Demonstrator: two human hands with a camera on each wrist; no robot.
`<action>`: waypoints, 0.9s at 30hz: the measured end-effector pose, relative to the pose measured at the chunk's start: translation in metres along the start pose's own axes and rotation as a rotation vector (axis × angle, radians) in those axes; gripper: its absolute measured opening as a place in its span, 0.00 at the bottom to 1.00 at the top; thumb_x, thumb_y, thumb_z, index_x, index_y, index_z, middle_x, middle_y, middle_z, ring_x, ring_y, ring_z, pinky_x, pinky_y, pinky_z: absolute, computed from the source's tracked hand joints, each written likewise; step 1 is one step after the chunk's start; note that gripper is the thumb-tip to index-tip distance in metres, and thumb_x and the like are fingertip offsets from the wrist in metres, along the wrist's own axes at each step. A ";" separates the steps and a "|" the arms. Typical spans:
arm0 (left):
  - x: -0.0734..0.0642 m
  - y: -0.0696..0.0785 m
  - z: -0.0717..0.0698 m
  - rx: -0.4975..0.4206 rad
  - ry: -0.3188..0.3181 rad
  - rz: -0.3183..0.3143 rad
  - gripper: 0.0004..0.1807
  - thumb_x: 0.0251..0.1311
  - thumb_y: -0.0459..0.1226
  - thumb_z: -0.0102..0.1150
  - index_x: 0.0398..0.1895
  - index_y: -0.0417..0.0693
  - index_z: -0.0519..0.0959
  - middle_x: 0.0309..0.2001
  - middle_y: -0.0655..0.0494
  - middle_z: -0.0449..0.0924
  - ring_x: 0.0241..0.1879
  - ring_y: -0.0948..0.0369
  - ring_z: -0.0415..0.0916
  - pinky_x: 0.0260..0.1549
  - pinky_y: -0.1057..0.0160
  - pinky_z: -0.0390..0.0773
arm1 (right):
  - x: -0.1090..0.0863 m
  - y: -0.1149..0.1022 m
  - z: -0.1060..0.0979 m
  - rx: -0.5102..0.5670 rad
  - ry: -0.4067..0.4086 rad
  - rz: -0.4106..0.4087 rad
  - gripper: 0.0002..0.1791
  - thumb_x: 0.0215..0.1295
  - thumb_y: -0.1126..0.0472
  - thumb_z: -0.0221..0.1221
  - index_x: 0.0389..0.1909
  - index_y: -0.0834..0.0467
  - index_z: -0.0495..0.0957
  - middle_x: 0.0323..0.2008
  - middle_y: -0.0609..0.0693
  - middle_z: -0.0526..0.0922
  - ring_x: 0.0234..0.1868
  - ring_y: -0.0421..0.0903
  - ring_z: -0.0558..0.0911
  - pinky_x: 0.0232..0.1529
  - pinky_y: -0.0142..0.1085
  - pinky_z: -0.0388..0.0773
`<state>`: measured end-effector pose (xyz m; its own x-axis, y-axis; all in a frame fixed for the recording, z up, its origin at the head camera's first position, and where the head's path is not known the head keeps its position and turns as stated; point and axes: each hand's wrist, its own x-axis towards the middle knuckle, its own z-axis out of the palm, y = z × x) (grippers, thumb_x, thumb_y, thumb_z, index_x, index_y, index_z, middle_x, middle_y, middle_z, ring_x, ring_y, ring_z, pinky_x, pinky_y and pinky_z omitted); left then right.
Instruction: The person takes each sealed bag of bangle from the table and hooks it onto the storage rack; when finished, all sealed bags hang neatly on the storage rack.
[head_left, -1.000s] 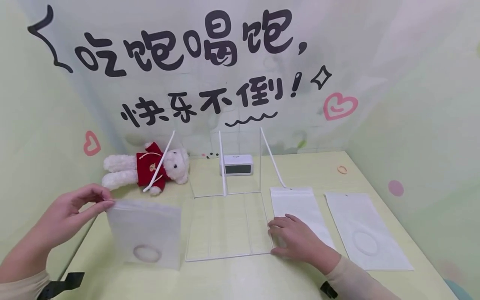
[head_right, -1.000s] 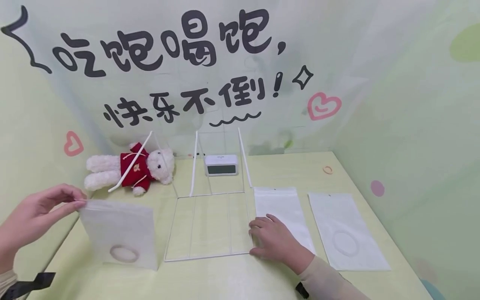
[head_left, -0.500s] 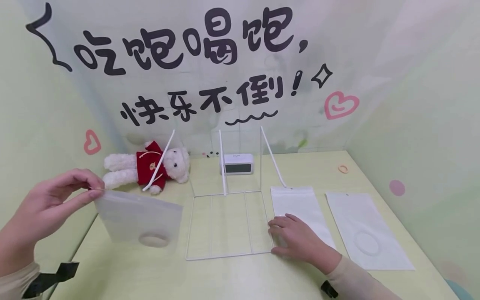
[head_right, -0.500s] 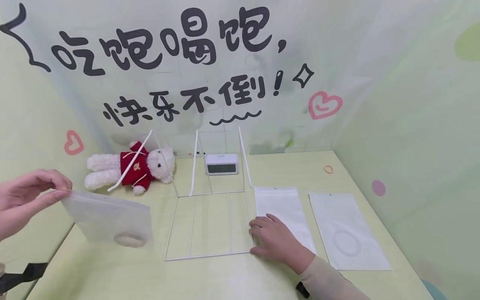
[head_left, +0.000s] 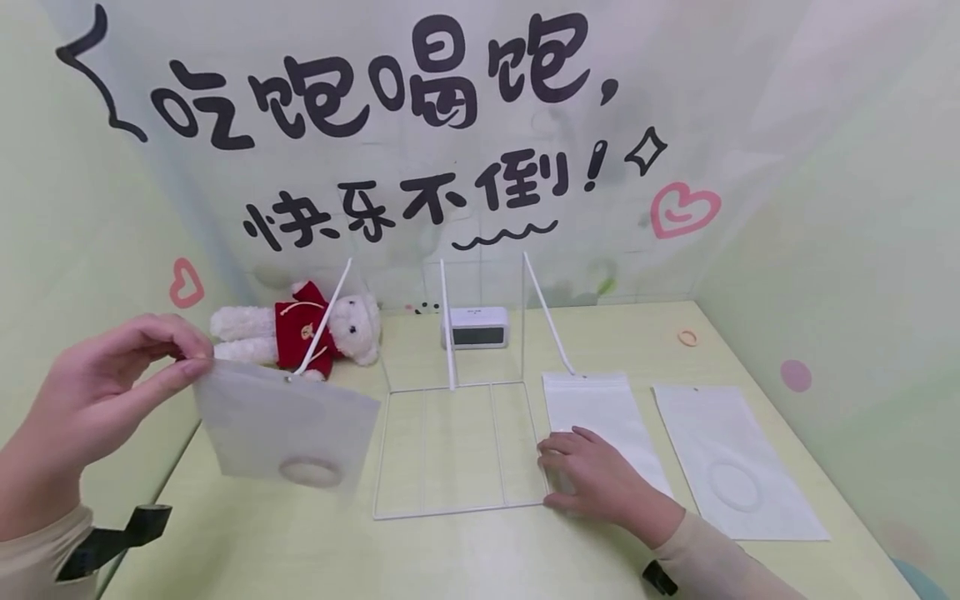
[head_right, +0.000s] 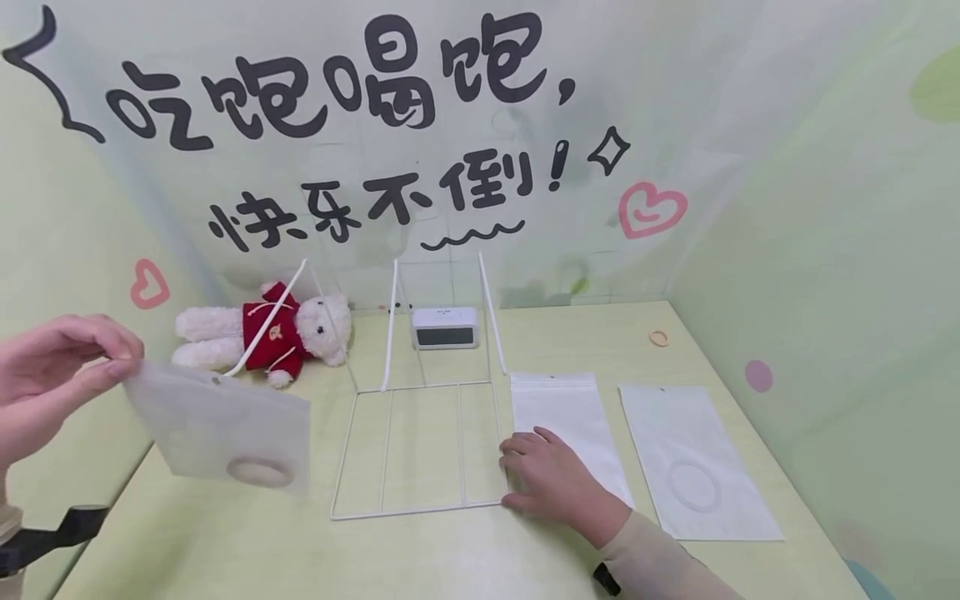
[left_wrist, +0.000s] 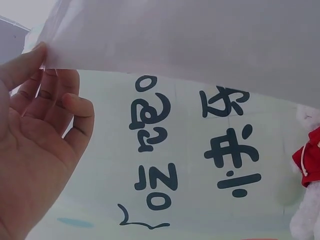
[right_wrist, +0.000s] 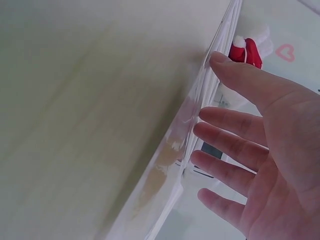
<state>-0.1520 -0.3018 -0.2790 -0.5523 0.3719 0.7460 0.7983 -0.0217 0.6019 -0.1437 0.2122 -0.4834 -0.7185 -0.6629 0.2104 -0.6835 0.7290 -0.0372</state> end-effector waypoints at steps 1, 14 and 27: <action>0.001 -0.001 0.000 0.009 0.001 -0.002 0.06 0.57 0.13 0.61 0.38 0.17 0.77 0.41 0.44 0.84 0.44 0.57 0.79 0.50 0.72 0.80 | 0.000 0.000 0.000 0.001 0.001 -0.001 0.26 0.53 0.43 0.75 0.48 0.55 0.87 0.56 0.50 0.85 0.61 0.51 0.81 0.67 0.54 0.76; 0.008 -0.015 0.006 0.067 0.042 -0.027 0.07 0.57 0.15 0.64 0.37 0.17 0.76 0.40 0.48 0.85 0.41 0.60 0.80 0.47 0.74 0.82 | 0.002 0.000 -0.001 0.000 -0.032 0.008 0.26 0.53 0.44 0.75 0.49 0.55 0.87 0.57 0.50 0.85 0.62 0.52 0.81 0.67 0.55 0.76; 0.014 -0.031 0.009 0.092 0.090 -0.070 0.09 0.53 0.09 0.57 0.37 0.18 0.77 0.38 0.49 0.84 0.40 0.61 0.80 0.47 0.75 0.82 | 0.001 0.000 -0.002 -0.016 -0.026 0.004 0.26 0.54 0.44 0.74 0.49 0.56 0.86 0.57 0.50 0.85 0.62 0.52 0.81 0.67 0.54 0.76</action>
<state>-0.1823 -0.2880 -0.2896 -0.6237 0.2851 0.7278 0.7732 0.0885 0.6279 -0.1442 0.2116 -0.4816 -0.7246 -0.6640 0.1847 -0.6786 0.7342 -0.0227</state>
